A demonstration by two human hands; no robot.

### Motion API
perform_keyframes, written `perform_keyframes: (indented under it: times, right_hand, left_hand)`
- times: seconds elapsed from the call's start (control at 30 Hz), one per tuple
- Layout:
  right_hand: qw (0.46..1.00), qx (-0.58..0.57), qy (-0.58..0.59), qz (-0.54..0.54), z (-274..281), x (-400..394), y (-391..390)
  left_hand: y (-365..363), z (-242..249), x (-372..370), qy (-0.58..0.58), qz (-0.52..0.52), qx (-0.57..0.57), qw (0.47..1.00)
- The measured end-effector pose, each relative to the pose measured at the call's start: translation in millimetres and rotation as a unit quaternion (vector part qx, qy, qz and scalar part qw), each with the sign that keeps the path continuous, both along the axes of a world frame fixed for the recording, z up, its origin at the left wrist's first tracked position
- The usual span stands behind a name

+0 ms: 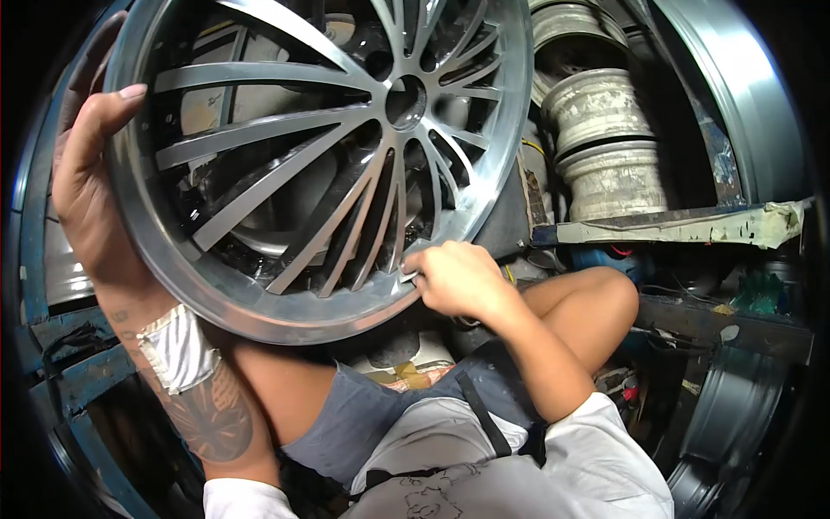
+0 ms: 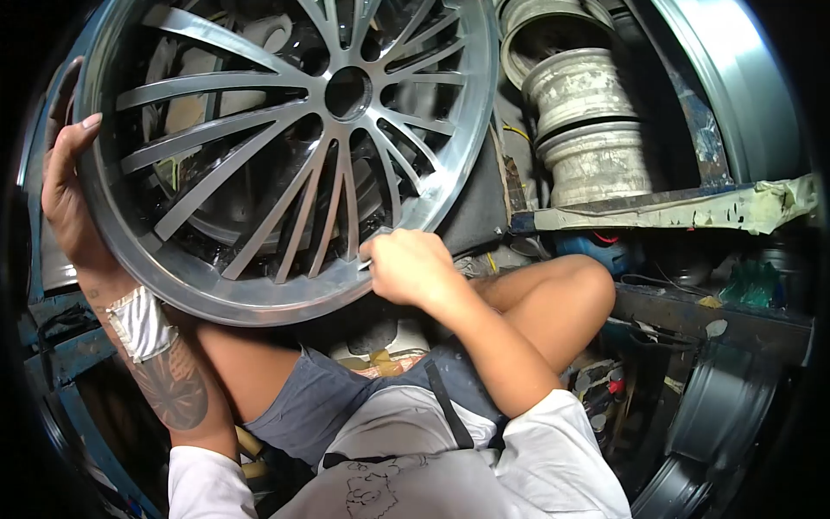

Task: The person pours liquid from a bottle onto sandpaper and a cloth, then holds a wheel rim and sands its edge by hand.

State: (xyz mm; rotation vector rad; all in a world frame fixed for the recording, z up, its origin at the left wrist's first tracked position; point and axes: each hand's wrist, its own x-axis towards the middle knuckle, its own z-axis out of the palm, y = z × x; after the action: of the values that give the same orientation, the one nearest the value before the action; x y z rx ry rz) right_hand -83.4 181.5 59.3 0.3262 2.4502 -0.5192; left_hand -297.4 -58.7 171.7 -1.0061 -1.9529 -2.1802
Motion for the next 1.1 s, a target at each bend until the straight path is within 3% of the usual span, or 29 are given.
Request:
perform_keyframes:
  times: [0.07, 0.13, 0.17, 0.23, 0.37, 0.4, 0.47, 0.53, 0.6, 0.63, 0.73, 0.77, 0.87, 0.93, 1.0, 1.1]
  right_hand:
    - [0.996, -0.077, 0.041, -0.013, -37, 7, 40]
    - [0.997, 0.012, 0.032, -0.065, -21, 3, 35]
    - [0.999, 0.024, 0.012, -0.025, -8, 1, 20]
    - [0.999, 0.018, 0.040, 0.029, -10, 9, -5]
    - [0.996, 0.006, 0.074, -0.052, -28, 6, 34]
    - [0.996, 0.068, 0.049, 0.003, -28, 9, 15]
    - [0.998, 0.029, 0.034, 0.042, -1, 11, -14]
    - [0.997, -0.035, 0.068, -0.033, -19, 17, 15]
    - [0.996, 0.001, 0.055, -0.066, -29, 15, 41]
    - [0.997, 0.067, 0.033, -0.033, -18, 14, 19]
    - [0.999, 0.011, 0.044, -0.007, -6, 26, -10]
    - [0.994, -0.058, 0.081, -0.042, -20, 30, 8]
    - [0.996, 0.033, 0.044, -0.076, -23, 25, 23]
    - [0.999, -0.002, 0.044, -0.019, -9, 30, -11]
    - [0.992, -0.084, 0.072, -0.062, -20, 35, 5]
    - [0.992, -0.015, 0.038, -0.115, -37, 29, 50]
  left_hand:
    - [-2, -1, 3, 0.000, 0.022, -0.018, 1.000]
    - [0, 5, 7, -0.035, 0.101, -0.043, 0.993]
    - [1, 6, 7, -0.053, 0.138, -0.055, 0.987]
    - [16, 17, 15, -0.045, 0.098, -0.043, 0.993]
    - [10, 17, 14, -0.047, 0.075, -0.084, 0.993]
    - [16, 20, 18, 0.006, 0.088, -0.096, 0.991]
    - [21, 18, 22, 0.024, 0.086, -0.065, 0.994]
    - [20, 14, 20, 0.023, 0.068, -0.052, 0.996]
    - [17, 14, 19, 0.013, 0.058, -0.043, 0.997]
    - [20, 15, 22, 0.004, 0.060, -0.035, 0.998]
    - [1, 11, 15, -0.060, 0.092, -0.088, 0.990]
    - [-4, 7, 11, -0.045, 0.099, -0.093, 0.990]
    - [5, 12, 18, -0.040, 0.083, -0.076, 0.993]
    - [12, 15, 22, -0.022, 0.051, -0.072, 0.996]
    - [12, 14, 22, -0.033, 0.030, -0.070, 0.997]
    - [18, 17, 24, 0.033, 0.041, -0.084, 0.995]
